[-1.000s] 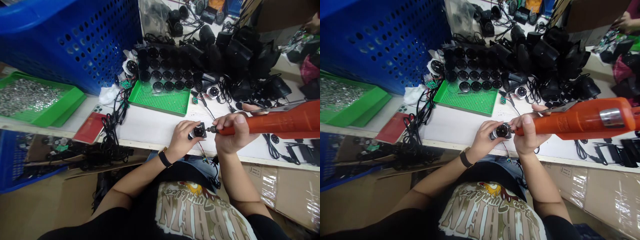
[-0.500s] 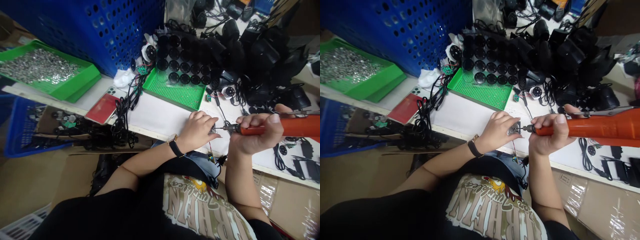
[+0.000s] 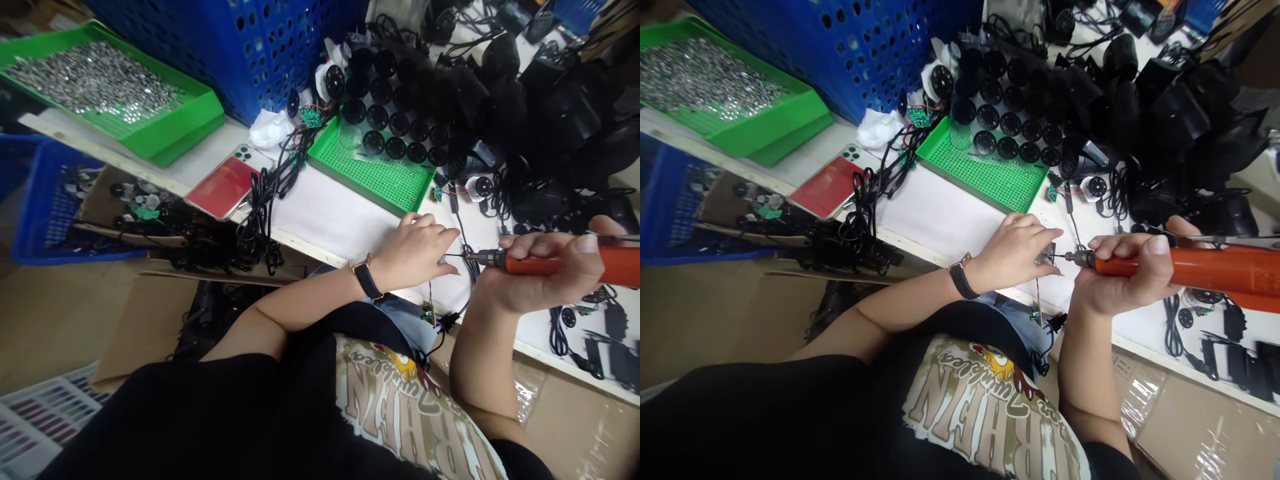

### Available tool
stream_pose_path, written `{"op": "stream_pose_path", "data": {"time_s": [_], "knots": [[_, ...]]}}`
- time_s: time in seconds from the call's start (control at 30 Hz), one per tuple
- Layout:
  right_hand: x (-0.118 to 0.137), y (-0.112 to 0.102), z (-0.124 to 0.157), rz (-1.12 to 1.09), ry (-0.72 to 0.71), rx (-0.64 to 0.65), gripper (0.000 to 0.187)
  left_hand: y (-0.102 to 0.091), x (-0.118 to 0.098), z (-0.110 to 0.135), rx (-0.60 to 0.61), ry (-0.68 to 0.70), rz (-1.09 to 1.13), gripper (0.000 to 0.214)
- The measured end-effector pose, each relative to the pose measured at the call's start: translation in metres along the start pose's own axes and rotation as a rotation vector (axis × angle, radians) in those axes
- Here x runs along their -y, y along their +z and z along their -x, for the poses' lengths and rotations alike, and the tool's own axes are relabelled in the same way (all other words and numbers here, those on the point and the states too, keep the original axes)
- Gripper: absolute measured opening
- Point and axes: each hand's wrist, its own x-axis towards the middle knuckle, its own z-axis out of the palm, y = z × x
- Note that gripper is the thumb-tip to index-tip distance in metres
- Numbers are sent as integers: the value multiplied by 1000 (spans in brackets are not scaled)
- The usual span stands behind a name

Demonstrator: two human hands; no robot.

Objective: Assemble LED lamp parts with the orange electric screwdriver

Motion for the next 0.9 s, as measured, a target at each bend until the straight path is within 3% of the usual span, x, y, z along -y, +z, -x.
{"op": "stream_pose_path", "data": {"time_s": [0.47,0.77,0.9], "knots": [[3,2,3,-51,13,52,4,9,6,13,-47,-12,86,52],[2,7,10,-66,-47,95,9,41,22,31,-216,18,237,55],[5,10,14,-12,-47,81,11,46,23,34,-288,40,271,55]]}}
